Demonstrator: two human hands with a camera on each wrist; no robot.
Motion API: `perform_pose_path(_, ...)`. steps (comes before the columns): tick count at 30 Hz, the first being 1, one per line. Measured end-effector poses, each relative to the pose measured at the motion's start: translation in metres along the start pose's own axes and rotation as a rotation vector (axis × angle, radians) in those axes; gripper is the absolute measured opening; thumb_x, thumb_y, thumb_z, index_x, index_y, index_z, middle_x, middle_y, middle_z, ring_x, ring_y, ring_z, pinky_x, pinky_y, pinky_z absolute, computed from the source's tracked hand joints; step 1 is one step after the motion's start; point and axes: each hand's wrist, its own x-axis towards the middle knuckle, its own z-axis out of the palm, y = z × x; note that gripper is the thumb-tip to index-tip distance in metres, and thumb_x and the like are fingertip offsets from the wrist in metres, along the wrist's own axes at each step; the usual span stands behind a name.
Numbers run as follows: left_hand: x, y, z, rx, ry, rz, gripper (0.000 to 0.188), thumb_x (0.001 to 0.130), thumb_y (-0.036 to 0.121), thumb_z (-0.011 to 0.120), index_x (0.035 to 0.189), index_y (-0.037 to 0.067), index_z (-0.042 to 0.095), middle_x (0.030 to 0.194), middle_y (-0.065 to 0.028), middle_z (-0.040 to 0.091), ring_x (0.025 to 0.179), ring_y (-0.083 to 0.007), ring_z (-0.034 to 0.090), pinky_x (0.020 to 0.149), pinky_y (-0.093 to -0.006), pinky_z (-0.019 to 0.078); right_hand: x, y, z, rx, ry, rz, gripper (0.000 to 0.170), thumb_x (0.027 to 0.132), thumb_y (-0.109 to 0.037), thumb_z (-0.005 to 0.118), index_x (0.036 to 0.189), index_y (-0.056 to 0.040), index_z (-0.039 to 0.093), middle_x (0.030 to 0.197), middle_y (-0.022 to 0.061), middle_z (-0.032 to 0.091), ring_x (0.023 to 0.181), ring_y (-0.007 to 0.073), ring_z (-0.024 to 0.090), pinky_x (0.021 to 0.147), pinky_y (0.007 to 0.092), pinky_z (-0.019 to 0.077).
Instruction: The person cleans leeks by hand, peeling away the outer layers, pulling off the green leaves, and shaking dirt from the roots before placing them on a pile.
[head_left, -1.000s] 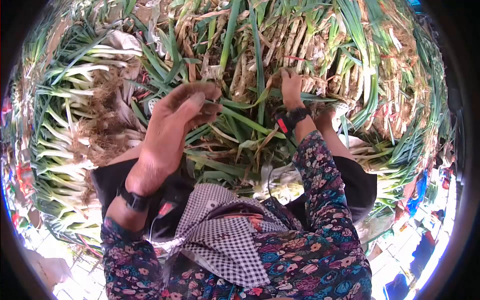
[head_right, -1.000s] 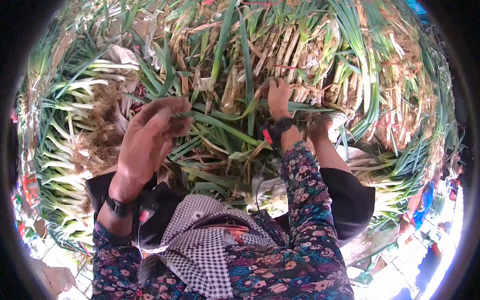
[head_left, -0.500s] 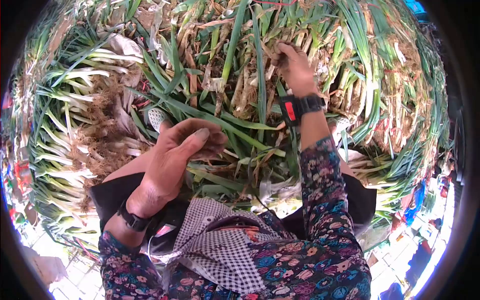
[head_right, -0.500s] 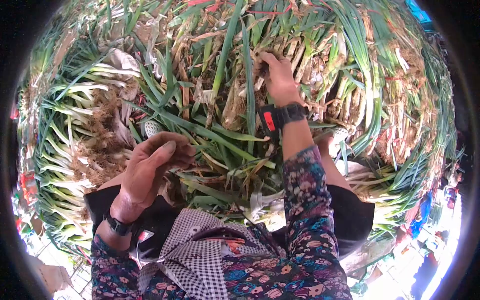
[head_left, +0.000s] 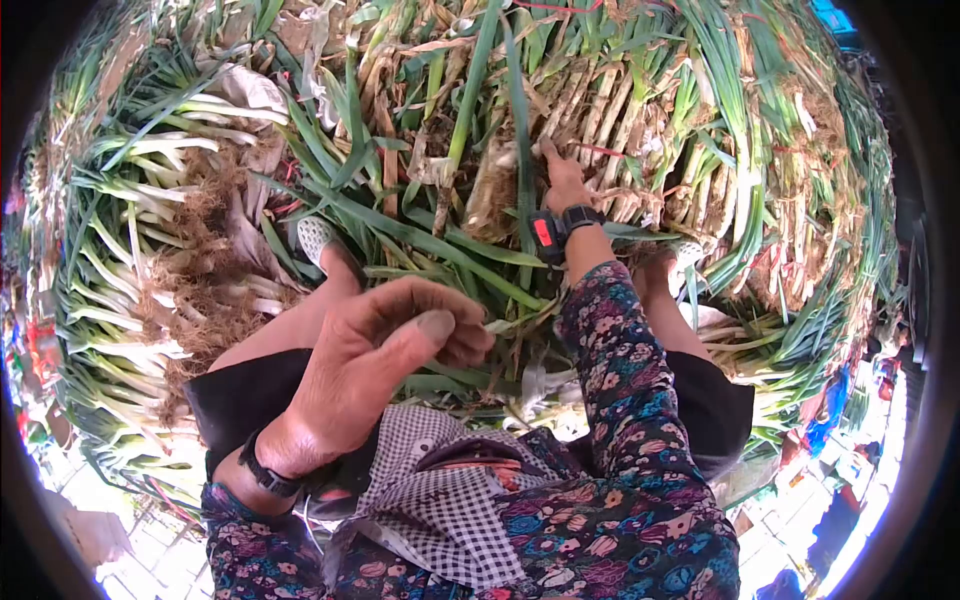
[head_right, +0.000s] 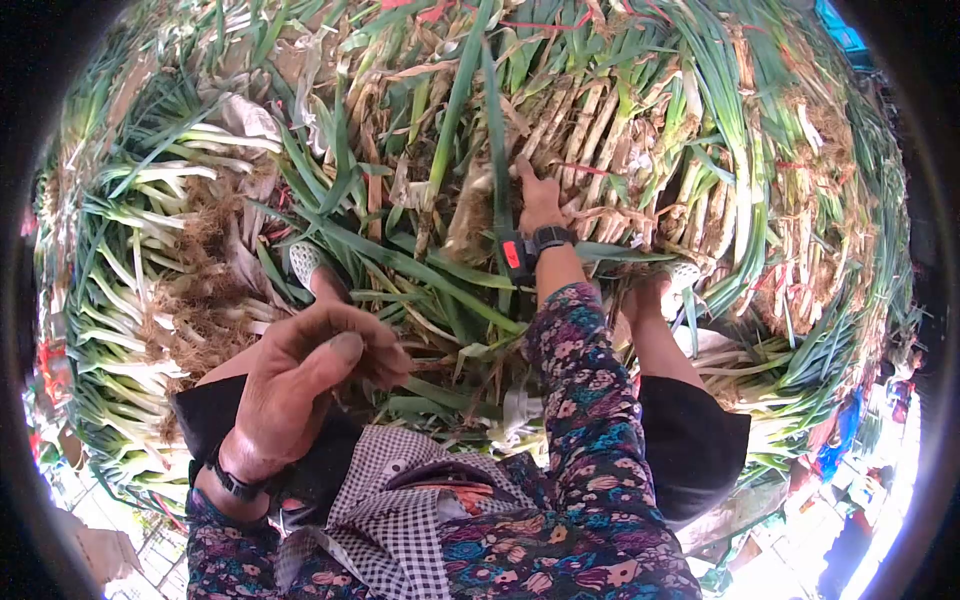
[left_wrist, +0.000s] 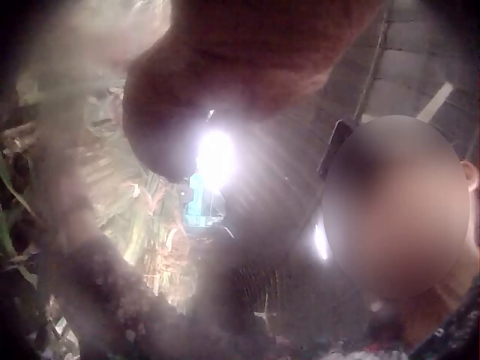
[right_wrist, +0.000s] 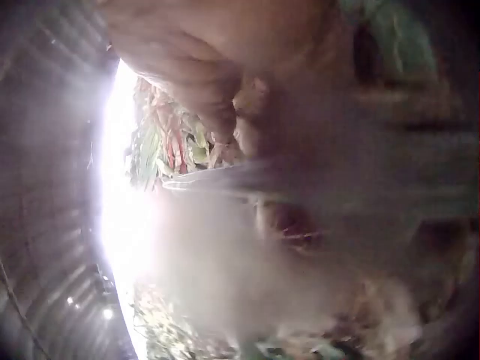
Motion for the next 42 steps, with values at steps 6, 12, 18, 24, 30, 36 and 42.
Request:
perform_pose_path(6,0.006,0.009,0.003,0.011,0.011,-0.036,0.027,0.097,0.019,0.05,0.108,-0.004,0.057,0.095,-0.0128,0.066,0.089,-0.0194,0.064,0.082,-0.0308,0.0501,-0.008,-0.023,0.021,-0.262,-0.355,-0.772,0.056,0.073,0.0,0.066,0.126,-0.0008,0.051,0.106,0.0248,0.06,0.103,0.037,0.058,0.084,0.0414,0.0467)
perform_pose_path(12,0.01,0.002,-0.003,0.029,-0.041,-0.044,0.026,0.098,0.016,0.05,0.111,-0.005,0.057,0.098,-0.0094,0.065,0.091,-0.0143,0.063,0.083,-0.0284,0.0517,-0.003,0.02,-0.035,-0.353,-0.269,-0.816,0.037,0.081,-0.011,0.064,0.114,0.0004,0.053,0.099,0.0135,0.062,0.088,0.0196,0.059,0.072,0.0366,0.0504)
perform_pose_path(18,0.012,-0.01,-0.001,0.039,-0.079,-0.009,0.025,0.098,0.017,0.05,0.109,-0.004,0.059,0.095,-0.0071,0.066,0.089,-0.0114,0.063,0.08,-0.0246,0.0511,-0.161,0.017,-0.094,0.12,-0.375,-0.647,0.032,0.088,-0.022,0.059,0.114,-0.0033,0.053,0.097,0.0054,0.055,0.075,0.0153,0.056,0.071,0.0284,0.0495)
perform_pose_path(24,0.023,-0.015,0.006,0.146,-0.053,0.059,0.025,0.097,0.019,0.05,0.105,-0.003,0.06,0.091,-0.0102,0.067,0.082,-0.0147,0.064,0.076,-0.0274,0.0517,-0.13,0.162,-0.113,-0.264,-0.389,-0.33,0.023,0.089,-0.019,0.057,0.099,0.0006,0.062,0.081,0.002,0.059,0.077,0.0124,0.057,0.066,0.0283,0.0467)
perform_pose_path(30,0.046,-0.05,0.005,0.262,-0.092,0.049,0.026,0.096,0.019,0.052,0.104,-0.005,0.06,0.088,-0.0065,0.065,0.076,-0.0115,0.059,0.071,-0.0251,0.0484,-0.154,0.118,-0.104,0.281,-0.652,-0.018,0.032,0.096,-0.029,0.054,0.112,-0.0016,0.059,0.094,0.0054,0.065,0.078,0.0155,0.06,0.068,0.0316,0.0515)
perform_pose_path(36,0.085,-0.118,-0.003,0.589,-0.038,-0.076,0.036,0.089,0.028,0.06,0.107,-0.004,0.06,0.09,-0.0086,0.065,0.077,-0.0134,0.06,0.07,-0.0265,0.0477,-0.134,0.124,-0.097,0.777,-0.775,0.169,0.03,0.094,-0.03,0.058,0.111,-0.005,0.059,0.102,0.0075,0.066,0.085,0.0197,0.066,0.073,0.0373,0.0566)
perform_pose_path(42,0.114,-0.157,-0.001,0.604,0.099,-0.02,0.042,0.089,0.031,0.06,0.112,-0.004,0.058,0.098,-0.0106,0.064,0.083,-0.0175,0.06,0.073,-0.0315,0.0473,-0.192,0.093,-0.085,0.557,-0.667,-0.012,0.027,0.092,-0.014,0.059,0.115,-0.0013,0.057,0.101,0.0066,0.065,0.09,0.019,0.064,0.077,0.0321,0.0543)
